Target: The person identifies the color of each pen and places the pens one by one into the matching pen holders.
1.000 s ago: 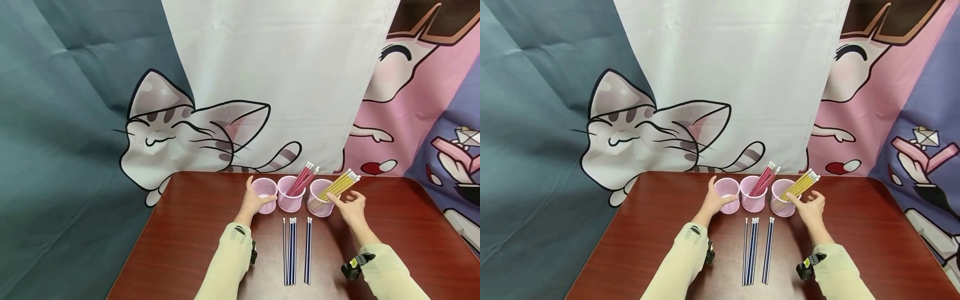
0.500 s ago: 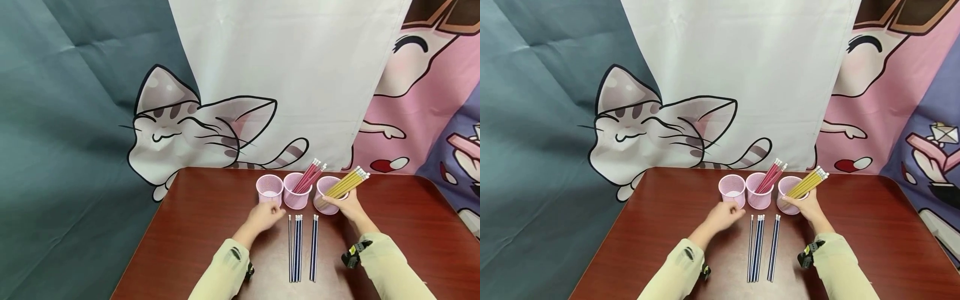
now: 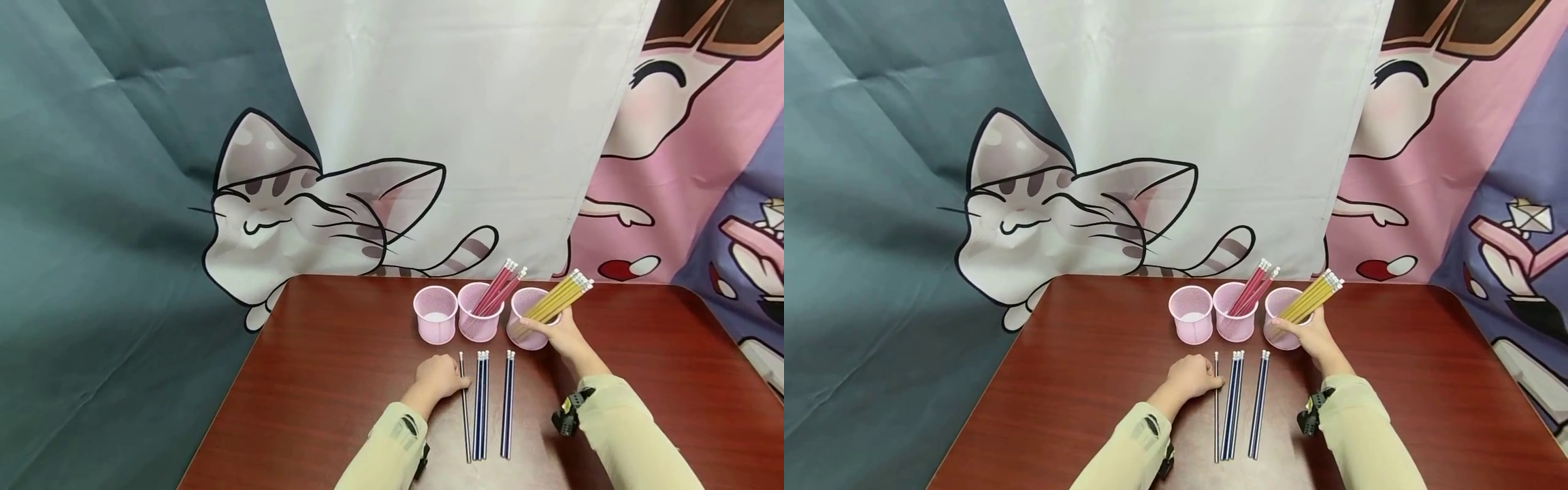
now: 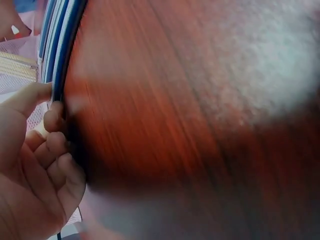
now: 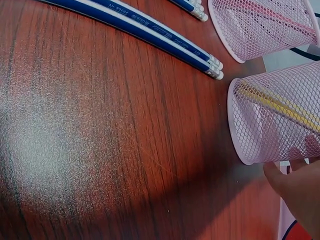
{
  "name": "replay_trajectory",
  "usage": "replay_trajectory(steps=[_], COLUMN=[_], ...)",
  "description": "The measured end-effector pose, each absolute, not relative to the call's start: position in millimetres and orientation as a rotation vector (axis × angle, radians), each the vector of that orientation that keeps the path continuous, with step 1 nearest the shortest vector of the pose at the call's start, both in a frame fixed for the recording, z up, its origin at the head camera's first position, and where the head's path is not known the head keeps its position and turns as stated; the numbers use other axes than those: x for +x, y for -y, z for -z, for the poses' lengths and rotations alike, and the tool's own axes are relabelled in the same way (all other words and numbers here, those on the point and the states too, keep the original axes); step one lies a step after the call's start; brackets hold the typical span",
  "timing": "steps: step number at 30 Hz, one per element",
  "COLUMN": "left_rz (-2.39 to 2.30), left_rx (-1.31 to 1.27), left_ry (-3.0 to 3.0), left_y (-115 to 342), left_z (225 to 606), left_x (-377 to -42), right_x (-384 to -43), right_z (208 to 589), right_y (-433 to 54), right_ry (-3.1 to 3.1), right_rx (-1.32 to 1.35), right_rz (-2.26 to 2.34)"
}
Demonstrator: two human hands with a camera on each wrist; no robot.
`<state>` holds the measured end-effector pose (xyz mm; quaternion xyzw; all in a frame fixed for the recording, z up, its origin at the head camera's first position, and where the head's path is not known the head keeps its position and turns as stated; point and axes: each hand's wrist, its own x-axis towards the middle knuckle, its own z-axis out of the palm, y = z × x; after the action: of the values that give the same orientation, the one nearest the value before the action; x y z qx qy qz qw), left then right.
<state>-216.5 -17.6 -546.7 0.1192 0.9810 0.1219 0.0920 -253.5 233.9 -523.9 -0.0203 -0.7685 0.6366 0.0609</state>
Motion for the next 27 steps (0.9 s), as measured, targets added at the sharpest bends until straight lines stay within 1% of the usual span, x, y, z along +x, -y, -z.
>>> replay_trajectory(steps=[8,14,20,24,27], left_rz=[-0.388,-0.446,-0.651,-0.884,-0.976], left_rx=[0.313,0.350,0.389,0.331,0.308], left_ry=[-2.843,-2.809,-2.747,-2.662,-2.637], left_y=[15,17,23,27,28], left_z=[542,542,538,537,536], left_x=[-214,-213,-213,-212,-212], right_x=[-252,-248,-250,-250,-250], right_z=[522,521,523,520,518], right_y=[-235,-235,-236,-234,-234], right_ry=[2.336,2.341,2.367,2.366,2.379], right_rx=[-0.133,-0.163,-0.167,-0.166,-0.159], right_rz=[-1.925,-1.929,-1.903,-1.931,-1.945])
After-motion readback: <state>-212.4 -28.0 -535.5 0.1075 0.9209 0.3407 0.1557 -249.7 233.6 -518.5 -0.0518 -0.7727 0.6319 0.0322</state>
